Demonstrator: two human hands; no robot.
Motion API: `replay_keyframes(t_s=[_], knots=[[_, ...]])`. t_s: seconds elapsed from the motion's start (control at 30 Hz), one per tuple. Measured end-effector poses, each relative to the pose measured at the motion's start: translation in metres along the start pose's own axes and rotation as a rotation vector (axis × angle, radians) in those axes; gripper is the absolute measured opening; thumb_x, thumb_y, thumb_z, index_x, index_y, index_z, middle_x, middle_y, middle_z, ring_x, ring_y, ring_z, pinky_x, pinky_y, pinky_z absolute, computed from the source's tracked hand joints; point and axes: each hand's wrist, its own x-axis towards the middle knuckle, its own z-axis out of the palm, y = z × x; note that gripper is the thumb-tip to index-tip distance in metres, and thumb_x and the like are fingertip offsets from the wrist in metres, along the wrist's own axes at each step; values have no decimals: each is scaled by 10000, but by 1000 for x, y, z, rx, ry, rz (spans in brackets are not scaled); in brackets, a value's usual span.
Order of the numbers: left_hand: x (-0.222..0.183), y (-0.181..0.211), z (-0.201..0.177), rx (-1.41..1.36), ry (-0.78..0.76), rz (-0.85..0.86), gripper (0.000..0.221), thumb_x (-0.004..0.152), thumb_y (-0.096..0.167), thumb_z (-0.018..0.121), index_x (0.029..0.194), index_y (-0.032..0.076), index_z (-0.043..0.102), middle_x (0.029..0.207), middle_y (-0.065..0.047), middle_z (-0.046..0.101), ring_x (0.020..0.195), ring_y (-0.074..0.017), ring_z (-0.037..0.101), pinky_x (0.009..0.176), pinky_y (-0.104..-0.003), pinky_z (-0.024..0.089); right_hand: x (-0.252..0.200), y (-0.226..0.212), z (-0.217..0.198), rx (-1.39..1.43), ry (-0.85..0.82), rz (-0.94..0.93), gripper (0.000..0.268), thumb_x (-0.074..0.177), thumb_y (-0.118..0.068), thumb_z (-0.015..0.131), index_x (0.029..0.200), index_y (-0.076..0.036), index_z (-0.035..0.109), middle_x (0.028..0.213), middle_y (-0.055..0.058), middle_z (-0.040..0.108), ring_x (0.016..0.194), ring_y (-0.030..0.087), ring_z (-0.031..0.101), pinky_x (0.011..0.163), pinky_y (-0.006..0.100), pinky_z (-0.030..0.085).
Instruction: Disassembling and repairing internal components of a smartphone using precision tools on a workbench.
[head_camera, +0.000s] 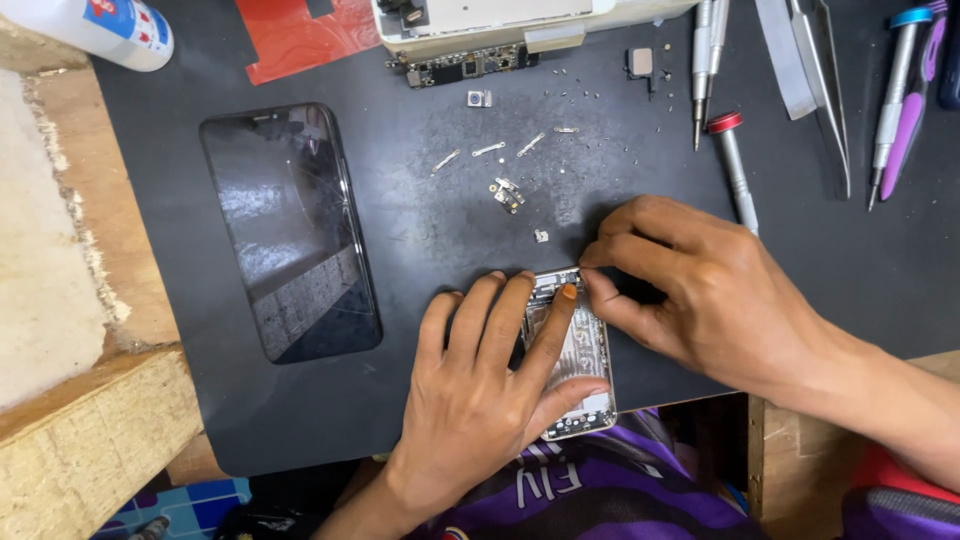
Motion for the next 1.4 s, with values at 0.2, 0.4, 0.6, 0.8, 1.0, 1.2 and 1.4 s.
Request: replay_keyframes(t_s=[0.2, 0.4, 0.6, 0.8, 1.0, 1.2, 1.4], knots=[[-1, -1, 0, -24, -7, 1, 649, 997, 674, 646, 1285, 93, 658, 1217, -151, 624, 1120, -308, 611, 911, -458, 493, 5, -2, -1, -87, -38, -63, 141, 955, -89, 731, 969, 42, 682, 960, 143, 672, 931, 297, 693, 824, 385, 608], [-1, -2, 0, -15, -7, 9, 642, 993, 672, 656, 1263, 89, 671, 1215, -142, 626, 1118, -305, 603, 902, -452, 490, 8, -4, -3, -129, -70, -113, 144, 980, -77, 703, 961, 60, 660, 959, 154, 662, 851, 296, 665, 791, 374, 593], [0, -1, -1, -41, -2, 6, 603, 1024, 621, 609, 1272, 74, 661, 1222, -155, 628, 1118, -318, 608, 920, -470, 484, 1, 3, -6, -11, -49, -153, 156, 967, -61, 689, 986, 91, 659, 979, 203, 656, 909, 336, 678, 874, 414, 603], [-1, -2, -3, -71, 12, -20, 564, 1043, 583, 543, 1272, 84, 673, 1233, -153, 641, 1129, -319, 615, 933, -459, 482, -42, 0, 2, -73, 138, -164, 280, 927, -173, 731, 1061, 70, 698, 998, 212, 679, 860, 295, 694, 783, 344, 588], [0, -3, -3, -110, 44, -15, 550, 1046, 550, 538, 1244, 59, 687, 1221, -146, 672, 1126, -313, 627, 919, -448, 500, -67, -2, 29, -194, 72, -528, 369, 963, -460, 806, 985, -102, 719, 988, 112, 681, 888, 237, 699, 747, 347, 607], [-2, -5, -11, -215, 15, -50, 593, 1024, 559, 527, 1292, 47, 659, 1282, -157, 646, 1171, -331, 611, 955, -467, 495, -62, -4, 23, -158, 131, -637, 109, 970, -135, 718, 899, -53, 718, 920, 123, 726, 828, 262, 743, 724, 339, 630], [-7, -12, -24, -425, -96, -89, 574, 1092, 394, 294, 1387, -5, 582, 1440, -221, 586, 1287, -389, 566, 1036, -530, 476, -56, -6, 15, -82, 216, -593, 210, 961, -297, 731, 901, -97, 747, 904, 83, 738, 819, 231, 751, 728, 281, 648]])
